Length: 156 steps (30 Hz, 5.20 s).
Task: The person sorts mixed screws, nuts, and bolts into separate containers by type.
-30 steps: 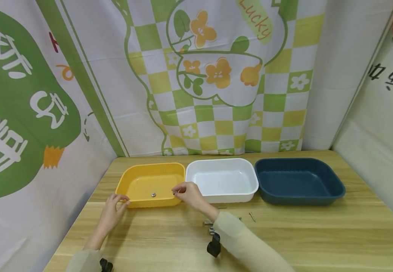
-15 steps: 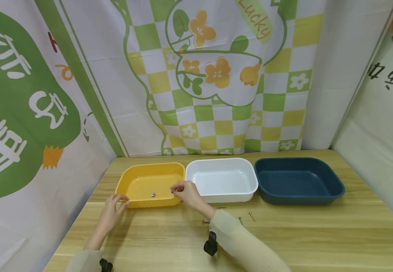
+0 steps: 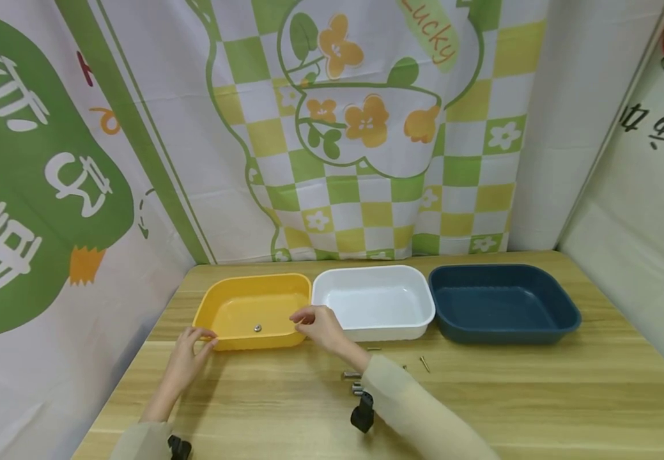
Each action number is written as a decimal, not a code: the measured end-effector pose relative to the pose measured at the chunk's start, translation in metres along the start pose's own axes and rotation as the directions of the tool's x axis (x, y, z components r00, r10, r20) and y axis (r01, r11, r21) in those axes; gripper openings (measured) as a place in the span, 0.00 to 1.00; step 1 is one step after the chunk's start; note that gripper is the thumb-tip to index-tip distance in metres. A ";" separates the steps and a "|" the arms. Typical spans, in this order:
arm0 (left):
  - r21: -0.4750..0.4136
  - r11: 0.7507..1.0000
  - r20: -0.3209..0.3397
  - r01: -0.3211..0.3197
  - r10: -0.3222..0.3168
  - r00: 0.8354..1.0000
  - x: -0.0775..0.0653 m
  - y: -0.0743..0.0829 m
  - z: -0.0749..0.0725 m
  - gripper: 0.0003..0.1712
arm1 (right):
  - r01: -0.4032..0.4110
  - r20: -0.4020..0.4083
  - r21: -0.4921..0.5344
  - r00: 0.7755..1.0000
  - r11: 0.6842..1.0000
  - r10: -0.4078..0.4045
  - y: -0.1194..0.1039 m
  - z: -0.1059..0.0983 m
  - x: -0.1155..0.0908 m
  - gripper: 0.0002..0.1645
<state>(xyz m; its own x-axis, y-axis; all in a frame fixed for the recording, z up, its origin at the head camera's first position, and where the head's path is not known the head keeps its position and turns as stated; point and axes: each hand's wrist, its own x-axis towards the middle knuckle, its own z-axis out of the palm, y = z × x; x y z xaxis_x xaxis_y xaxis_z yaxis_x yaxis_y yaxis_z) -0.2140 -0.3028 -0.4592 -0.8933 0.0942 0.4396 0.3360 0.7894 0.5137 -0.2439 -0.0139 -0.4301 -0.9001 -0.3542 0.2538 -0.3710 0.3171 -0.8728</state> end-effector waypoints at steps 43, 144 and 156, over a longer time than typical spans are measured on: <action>-0.170 0.980 -0.031 -0.107 0.104 0.994 0.025 0.069 0.040 0.07 | 0.134 0.149 -0.123 0.982 0.983 -0.115 0.016 -0.097 -0.069 0.09; -0.215 0.956 0.281 -0.202 0.258 0.924 0.048 0.141 0.120 0.04 | 0.055 0.351 -0.172 0.936 0.984 0.009 0.068 -0.087 -0.088 0.09; -0.232 0.950 0.279 -0.209 0.271 0.921 0.049 0.140 0.118 0.04 | 0.082 0.371 -0.180 0.929 0.980 -0.010 0.065 -0.086 -0.087 0.08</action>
<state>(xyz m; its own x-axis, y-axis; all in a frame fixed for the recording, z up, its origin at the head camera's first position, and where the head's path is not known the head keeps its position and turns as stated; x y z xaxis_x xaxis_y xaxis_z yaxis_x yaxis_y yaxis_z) -0.2456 -0.1157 -0.4531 -0.8154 0.4696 0.3384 0.5749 0.5894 0.5675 -0.2093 0.1139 -0.4733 -0.7474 -0.6583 0.0895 -0.4786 0.4401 -0.7598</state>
